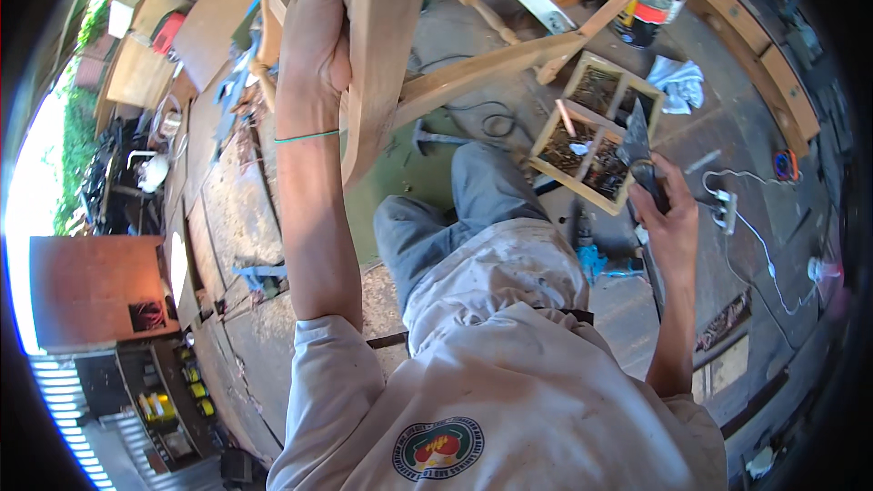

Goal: Repairing a wooden chair by using a drill to secure joints and a hammer to fix wood pieces.

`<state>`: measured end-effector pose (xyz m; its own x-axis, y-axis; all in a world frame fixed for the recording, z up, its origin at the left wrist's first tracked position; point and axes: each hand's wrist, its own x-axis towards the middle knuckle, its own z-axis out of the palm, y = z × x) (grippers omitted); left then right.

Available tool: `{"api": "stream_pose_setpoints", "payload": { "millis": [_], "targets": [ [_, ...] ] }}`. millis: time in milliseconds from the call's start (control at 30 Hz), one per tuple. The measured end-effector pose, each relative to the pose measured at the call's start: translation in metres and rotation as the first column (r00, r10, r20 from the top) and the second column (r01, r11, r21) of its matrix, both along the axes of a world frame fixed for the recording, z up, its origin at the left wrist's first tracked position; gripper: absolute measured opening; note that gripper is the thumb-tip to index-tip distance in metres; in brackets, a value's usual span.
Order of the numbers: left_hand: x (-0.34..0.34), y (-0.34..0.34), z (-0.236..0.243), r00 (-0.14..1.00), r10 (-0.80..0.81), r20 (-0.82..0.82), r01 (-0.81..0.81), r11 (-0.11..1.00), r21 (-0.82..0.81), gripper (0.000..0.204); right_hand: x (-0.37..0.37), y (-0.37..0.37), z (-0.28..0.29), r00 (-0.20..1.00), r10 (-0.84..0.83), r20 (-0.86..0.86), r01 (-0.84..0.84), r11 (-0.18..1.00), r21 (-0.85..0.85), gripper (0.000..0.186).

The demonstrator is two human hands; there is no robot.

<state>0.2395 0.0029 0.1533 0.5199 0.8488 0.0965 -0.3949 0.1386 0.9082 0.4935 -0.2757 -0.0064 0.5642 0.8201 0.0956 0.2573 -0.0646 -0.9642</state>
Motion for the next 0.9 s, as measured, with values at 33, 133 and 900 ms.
{"api": "stream_pose_setpoints", "payload": {
  "millis": [33, 133, 900],
  "targets": [
    [-0.007, 0.004, -0.004, 1.000, 0.018, -0.013, -0.018, 1.000, -0.001, 0.023, 0.003, -0.001, -0.006, 1.000, 0.007, 0.024, -0.005, 0.998, -0.060, 0.042],
    [-0.072, 0.027, -0.031, 0.975, -0.129, 0.178, 0.136, 0.990, -0.030, 0.019, -0.003, 0.002, -0.021, 0.997, 0.063, 0.045, -0.056, 0.988, -0.144, 0.043],
    [-0.302, 0.022, -0.235, 0.946, 0.298, 0.130, -0.195, 0.840, -0.507, 0.018, -0.042, 0.057, -0.047, 0.970, 0.220, -0.103, -0.243, 0.889, -0.387, 0.043]
  ]
}}
